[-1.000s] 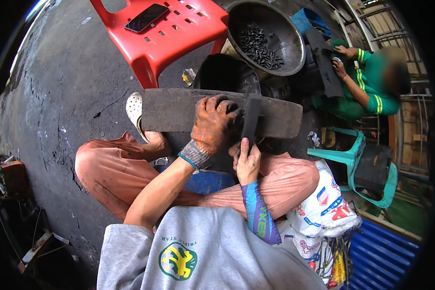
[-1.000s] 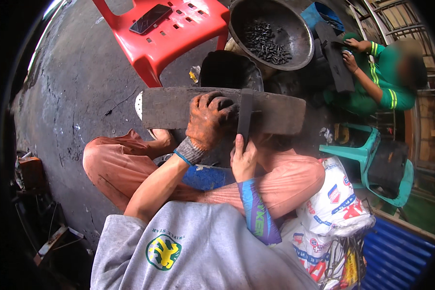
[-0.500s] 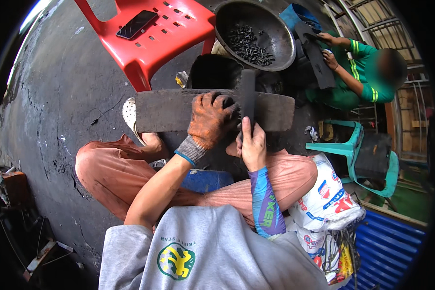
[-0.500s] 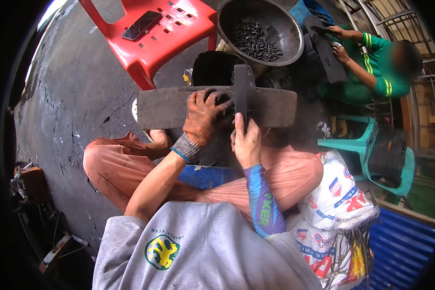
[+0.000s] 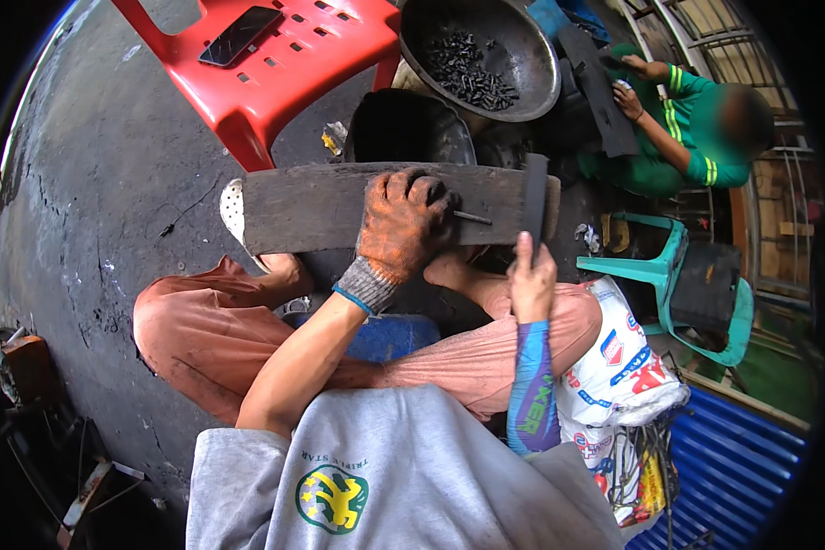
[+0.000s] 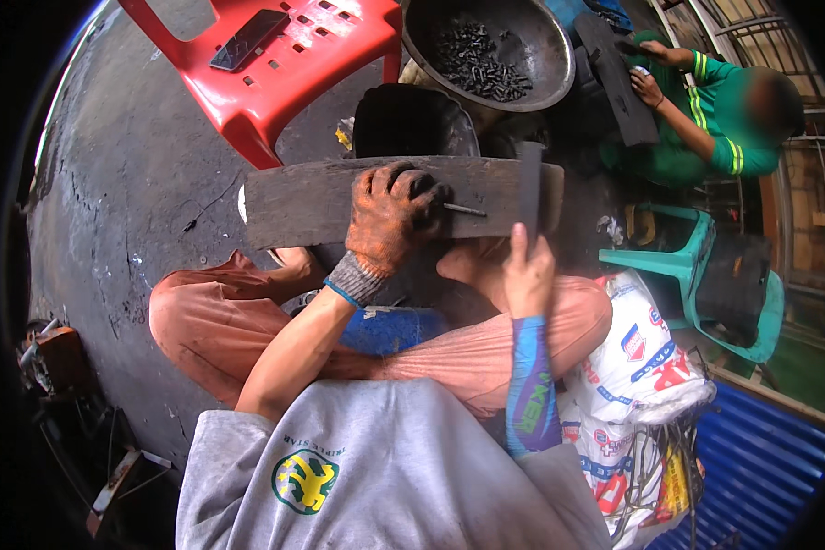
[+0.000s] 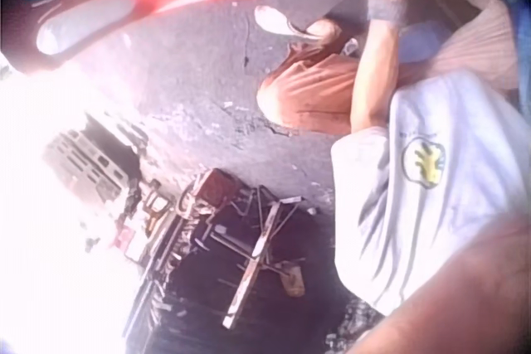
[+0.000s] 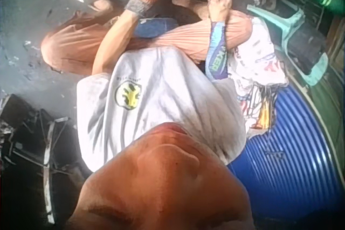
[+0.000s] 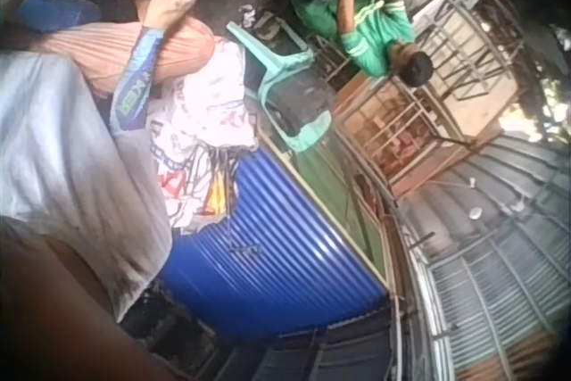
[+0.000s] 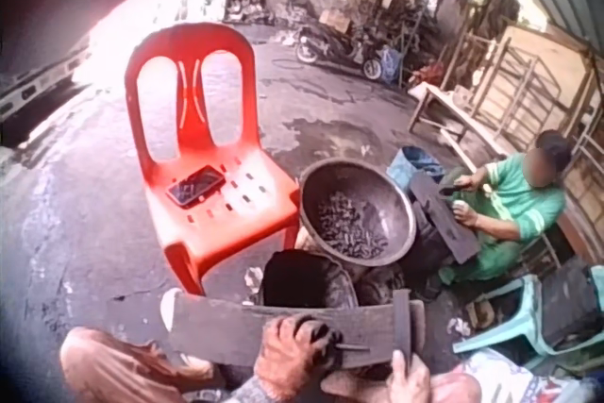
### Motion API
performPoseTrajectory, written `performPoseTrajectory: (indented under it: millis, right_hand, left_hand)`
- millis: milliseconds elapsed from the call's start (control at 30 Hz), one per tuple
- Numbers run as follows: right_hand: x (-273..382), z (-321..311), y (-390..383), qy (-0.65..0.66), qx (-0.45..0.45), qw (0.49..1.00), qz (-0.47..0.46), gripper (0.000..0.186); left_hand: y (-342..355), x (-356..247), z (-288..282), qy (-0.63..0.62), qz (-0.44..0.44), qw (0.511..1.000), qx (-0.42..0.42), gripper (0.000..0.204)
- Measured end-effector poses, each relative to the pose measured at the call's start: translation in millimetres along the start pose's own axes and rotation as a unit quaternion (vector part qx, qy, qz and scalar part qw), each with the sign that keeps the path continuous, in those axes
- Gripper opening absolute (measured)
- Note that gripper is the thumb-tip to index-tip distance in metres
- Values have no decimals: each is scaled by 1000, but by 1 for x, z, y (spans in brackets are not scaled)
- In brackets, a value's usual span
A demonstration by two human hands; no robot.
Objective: Cleaning and preparing a rubber tire patch or section using a wire brush and manual tools.
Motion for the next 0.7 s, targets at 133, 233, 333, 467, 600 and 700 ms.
performPoseTrajectory:
  millis: [133, 233, 333, 467, 600, 700]
  right_hand:
    - [33, 24, -27, 7, 31, 998, -57, 64]
    - [36, 30, -20, -19, 97, 995, -12, 64]
    - [28, 25, -17, -18, 20, 998, -61, 55]
    - [41, 52, -32, 72, 103, 992, -7, 47]
    - [27, 13, -19, 296, 37, 951, 82, 56]
    - [0, 6, -14, 246, -19, 961, 123, 54]
  left_hand:
    - [4, -3, -3, -26, -11, 1000, -3, 33]
    - [-2, 7, 0, -1, -19, 1000, 0, 29]
    - [-2, -2, -3, -26, -18, 999, -6, 26]
    - [4, 3, -3, -41, -32, 999, 2, 28]
    - [-5, 0, 1, -40, -23, 999, 1, 35]
    - [2, -17, -3, -31, -11, 999, 7, 44]
Point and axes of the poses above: each hand's wrist, its own y-axis towards the middle knuckle, its own z-axis out of the palm, x = y × z, the point moved 4 cm from there along y, towards the middle knuckle, and after that the axes turned 9 degrees about -x, right-handed, at the moved point
